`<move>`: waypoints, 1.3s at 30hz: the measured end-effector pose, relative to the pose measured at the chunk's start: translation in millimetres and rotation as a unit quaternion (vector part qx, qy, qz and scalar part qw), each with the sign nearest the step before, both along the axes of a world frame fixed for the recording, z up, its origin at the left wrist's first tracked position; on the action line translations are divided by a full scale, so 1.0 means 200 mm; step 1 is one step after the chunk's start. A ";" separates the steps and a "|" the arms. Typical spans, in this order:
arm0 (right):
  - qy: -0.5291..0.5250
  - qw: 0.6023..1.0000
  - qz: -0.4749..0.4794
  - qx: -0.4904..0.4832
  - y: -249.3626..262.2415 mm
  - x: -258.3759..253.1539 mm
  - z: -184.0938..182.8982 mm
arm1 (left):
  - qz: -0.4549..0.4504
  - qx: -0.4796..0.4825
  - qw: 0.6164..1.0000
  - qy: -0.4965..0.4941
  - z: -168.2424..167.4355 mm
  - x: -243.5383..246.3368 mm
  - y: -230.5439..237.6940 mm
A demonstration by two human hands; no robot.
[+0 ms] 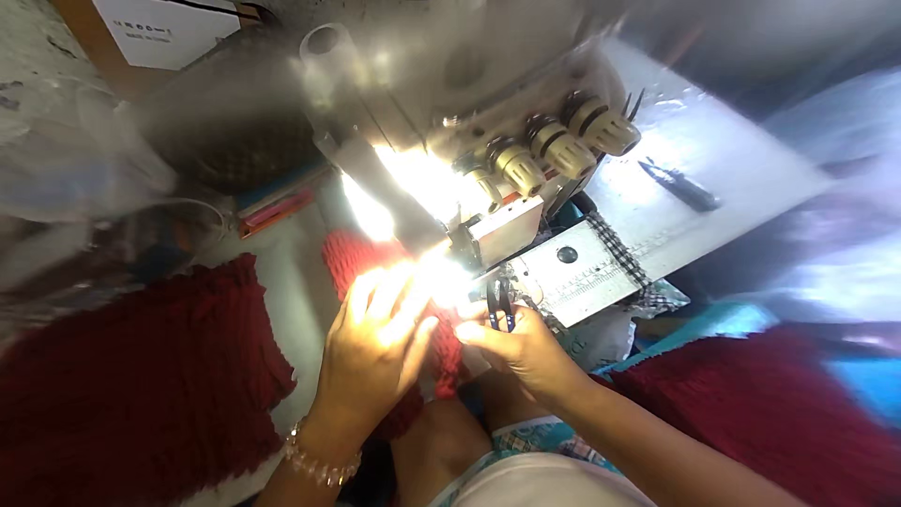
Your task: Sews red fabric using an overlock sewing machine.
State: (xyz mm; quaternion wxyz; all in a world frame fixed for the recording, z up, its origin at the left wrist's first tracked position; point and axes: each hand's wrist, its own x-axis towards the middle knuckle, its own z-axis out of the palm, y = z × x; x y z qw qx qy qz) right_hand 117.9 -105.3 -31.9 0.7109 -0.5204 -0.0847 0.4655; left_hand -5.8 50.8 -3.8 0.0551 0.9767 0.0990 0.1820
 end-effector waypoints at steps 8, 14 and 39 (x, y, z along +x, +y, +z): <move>-0.154 0.987 -0.030 0.034 -0.05 -0.04 -0.01 | -0.010 0.059 0.998 -0.021 0.06 0.00 -0.07; -0.147 0.987 -0.043 0.041 -0.06 -0.05 -0.02 | -0.015 0.019 1.000 -0.003 0.04 -0.03 -0.09; -0.245 0.962 -0.079 0.090 0.01 0.02 0.01 | 0.093 0.011 0.993 -0.079 -0.02 0.08 -0.22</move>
